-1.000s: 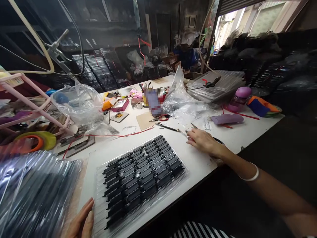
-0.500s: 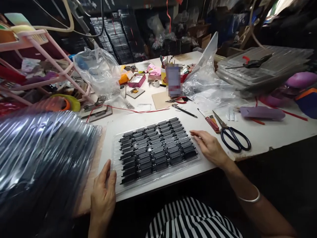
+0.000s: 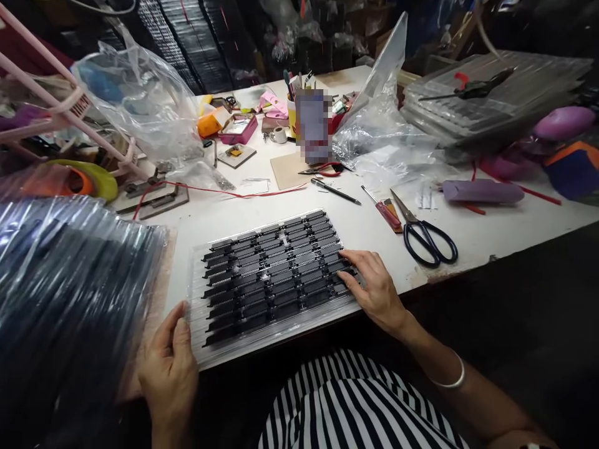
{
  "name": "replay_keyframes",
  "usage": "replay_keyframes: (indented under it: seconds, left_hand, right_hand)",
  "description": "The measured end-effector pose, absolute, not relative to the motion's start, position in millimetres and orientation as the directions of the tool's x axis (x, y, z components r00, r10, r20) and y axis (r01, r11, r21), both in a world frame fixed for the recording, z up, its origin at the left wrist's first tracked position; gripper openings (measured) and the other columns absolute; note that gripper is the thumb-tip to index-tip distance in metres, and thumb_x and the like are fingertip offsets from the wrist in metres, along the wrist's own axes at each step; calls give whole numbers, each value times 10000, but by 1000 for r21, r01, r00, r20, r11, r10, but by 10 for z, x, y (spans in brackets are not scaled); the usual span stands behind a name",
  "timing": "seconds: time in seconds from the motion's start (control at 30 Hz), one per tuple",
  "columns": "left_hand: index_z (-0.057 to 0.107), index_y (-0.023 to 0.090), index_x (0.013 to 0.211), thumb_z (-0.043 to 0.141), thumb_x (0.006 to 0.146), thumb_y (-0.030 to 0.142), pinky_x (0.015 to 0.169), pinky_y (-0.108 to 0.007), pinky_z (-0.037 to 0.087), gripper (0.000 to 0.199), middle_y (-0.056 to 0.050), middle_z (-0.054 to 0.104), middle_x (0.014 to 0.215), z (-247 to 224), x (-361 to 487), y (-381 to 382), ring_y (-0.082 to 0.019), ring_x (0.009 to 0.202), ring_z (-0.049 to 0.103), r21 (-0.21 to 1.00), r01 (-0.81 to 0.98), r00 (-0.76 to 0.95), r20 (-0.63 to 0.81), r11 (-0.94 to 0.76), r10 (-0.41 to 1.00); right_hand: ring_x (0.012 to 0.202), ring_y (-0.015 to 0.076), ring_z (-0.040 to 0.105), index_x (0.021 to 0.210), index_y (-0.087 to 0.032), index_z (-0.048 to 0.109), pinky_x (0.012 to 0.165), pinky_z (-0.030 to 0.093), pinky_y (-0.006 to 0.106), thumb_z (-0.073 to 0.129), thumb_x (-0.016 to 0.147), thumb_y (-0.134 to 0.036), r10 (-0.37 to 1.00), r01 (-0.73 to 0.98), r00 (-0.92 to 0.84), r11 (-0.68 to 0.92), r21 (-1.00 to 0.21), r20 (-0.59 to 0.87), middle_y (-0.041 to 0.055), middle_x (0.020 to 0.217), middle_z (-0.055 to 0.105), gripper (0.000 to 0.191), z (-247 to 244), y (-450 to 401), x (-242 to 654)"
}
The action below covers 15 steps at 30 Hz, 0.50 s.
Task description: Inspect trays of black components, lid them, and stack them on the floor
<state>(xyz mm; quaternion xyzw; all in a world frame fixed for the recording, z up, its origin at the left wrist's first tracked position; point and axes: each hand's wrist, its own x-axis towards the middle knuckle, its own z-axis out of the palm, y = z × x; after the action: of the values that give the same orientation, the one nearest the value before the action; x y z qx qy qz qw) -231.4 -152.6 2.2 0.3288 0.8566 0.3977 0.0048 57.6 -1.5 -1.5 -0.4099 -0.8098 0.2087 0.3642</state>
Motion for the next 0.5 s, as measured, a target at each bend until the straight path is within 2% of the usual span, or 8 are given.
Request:
replay_keyframes:
  seconds: [0.17,0.27,0.33,0.43,0.5]
  left_hand:
    - [620,160,1195,513,871,479,1072,-384,368,467,-99,639,1219,69,-2269,-1615,-250,1173,552,808,448,-791,158,383,591]
    - [642,198,1163,534,846,504,1061,-412,378,454,-68,669,1170,137,-2194,-1814,-261,1144,573,830,354,-814,47,430,579]
    - [664,222,1123,558,810,535,1023,-428,417,455,-53,692,1117,175,-2147,-1979,-271,1070,614,813,309,-828,-25,493,560]
    - [657,223,1118,581,754,593,886,-430,509,525,-54,709,1020,194,-2140,-2206,-254,850,668,789,254,-860,-80,559,503]
    - [634,215,1138,594,719,626,777,-407,544,589,-46,706,894,187,-2171,-2311,-233,727,660,778,194,-887,-121,598,446]
  right_hand:
    - [1009,247,555,1193,-220,553,886,476,427,456,944,-315,886,503,-362,447,-740,289,96,1100,624,283,52,-111,624]
    - [995,252,569,1170,-243,566,875,487,425,439,943,-343,916,514,-339,370,-774,213,88,1082,629,278,92,-230,780]
    - [1002,253,578,1151,-261,577,880,489,421,446,937,-357,922,519,-351,338,-785,165,80,1089,633,269,102,-290,921]
    - [998,254,604,1141,-282,594,842,502,397,463,920,-401,923,546,-373,297,-783,91,67,1102,646,284,107,-331,1137]
    - [856,259,645,1172,-280,600,730,513,389,463,902,-456,938,617,-345,243,-748,21,68,964,684,350,106,-351,1250]
